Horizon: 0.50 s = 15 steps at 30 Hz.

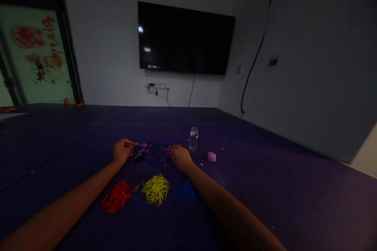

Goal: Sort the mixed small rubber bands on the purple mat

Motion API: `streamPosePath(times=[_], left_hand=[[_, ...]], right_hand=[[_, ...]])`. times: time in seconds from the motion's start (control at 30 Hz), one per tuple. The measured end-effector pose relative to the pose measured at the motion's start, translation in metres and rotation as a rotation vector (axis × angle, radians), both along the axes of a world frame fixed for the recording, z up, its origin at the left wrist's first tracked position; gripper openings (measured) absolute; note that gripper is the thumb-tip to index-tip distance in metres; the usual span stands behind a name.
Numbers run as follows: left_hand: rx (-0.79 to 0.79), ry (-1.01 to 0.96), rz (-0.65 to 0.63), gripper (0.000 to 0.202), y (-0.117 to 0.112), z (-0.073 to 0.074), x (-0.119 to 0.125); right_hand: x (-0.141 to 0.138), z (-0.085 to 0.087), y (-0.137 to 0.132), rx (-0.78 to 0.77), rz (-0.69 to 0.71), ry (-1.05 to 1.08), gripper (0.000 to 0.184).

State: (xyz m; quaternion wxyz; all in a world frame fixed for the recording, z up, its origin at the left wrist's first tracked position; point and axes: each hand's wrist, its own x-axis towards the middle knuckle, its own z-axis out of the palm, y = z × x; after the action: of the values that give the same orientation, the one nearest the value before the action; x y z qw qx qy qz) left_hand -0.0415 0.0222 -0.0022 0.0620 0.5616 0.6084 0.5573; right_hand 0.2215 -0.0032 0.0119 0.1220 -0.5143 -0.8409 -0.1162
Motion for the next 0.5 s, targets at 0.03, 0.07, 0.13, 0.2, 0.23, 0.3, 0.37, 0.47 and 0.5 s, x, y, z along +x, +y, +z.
streamPosePath(times=[0.03, 0.07, 0.13, 0.2, 0.23, 0.3, 0.37, 0.47, 0.5], left_hand=[[-0.001, 0.004, 0.003, 0.023, -0.0003, 0.0004, 0.0003], [0.000, 0.006, 0.006, 0.024, -0.0007, 0.0007, 0.0006], [0.003, 0.005, 0.015, 0.025, -0.0013, 0.0014, 0.0010], [0.009, 0.002, 0.019, 0.025, -0.0017, 0.0019, 0.0011], [0.011, 0.004, 0.016, 0.025, -0.0018, 0.0021, 0.0012], [0.010, 0.020, 0.014, 0.025, -0.0022, 0.0025, 0.0012], [0.002, 0.039, 0.015, 0.025, -0.0024, 0.0029, 0.0014], [-0.011, 0.030, -0.007, 0.023, -0.0023, 0.0028, 0.0016], [-0.014, 0.021, -0.027, 0.023, -0.0021, 0.0025, 0.0016]], right_hand=[[0.0000, -0.0002, 0.0002, 0.001, 0.001, 0.002, 0.030], [-0.0001, -0.0003, 0.0003, 0.003, 0.002, 0.006, 0.031], [-0.0003, -0.0002, 0.0000, 0.001, -0.002, 0.013, 0.031], [-0.0006, 0.0001, -0.0004, -0.003, -0.006, 0.013, 0.030], [-0.0007, 0.0002, -0.0007, -0.003, -0.006, 0.010, 0.030], [-0.0008, 0.0005, -0.0010, 0.001, -0.003, 0.001, 0.030], [-0.0009, 0.0008, -0.0011, 0.002, 0.000, -0.006, 0.031], [-0.0009, 0.0009, -0.0011, 0.002, -0.003, -0.012, 0.030], [-0.0009, 0.0008, -0.0011, 0.004, -0.003, -0.014, 0.030]])
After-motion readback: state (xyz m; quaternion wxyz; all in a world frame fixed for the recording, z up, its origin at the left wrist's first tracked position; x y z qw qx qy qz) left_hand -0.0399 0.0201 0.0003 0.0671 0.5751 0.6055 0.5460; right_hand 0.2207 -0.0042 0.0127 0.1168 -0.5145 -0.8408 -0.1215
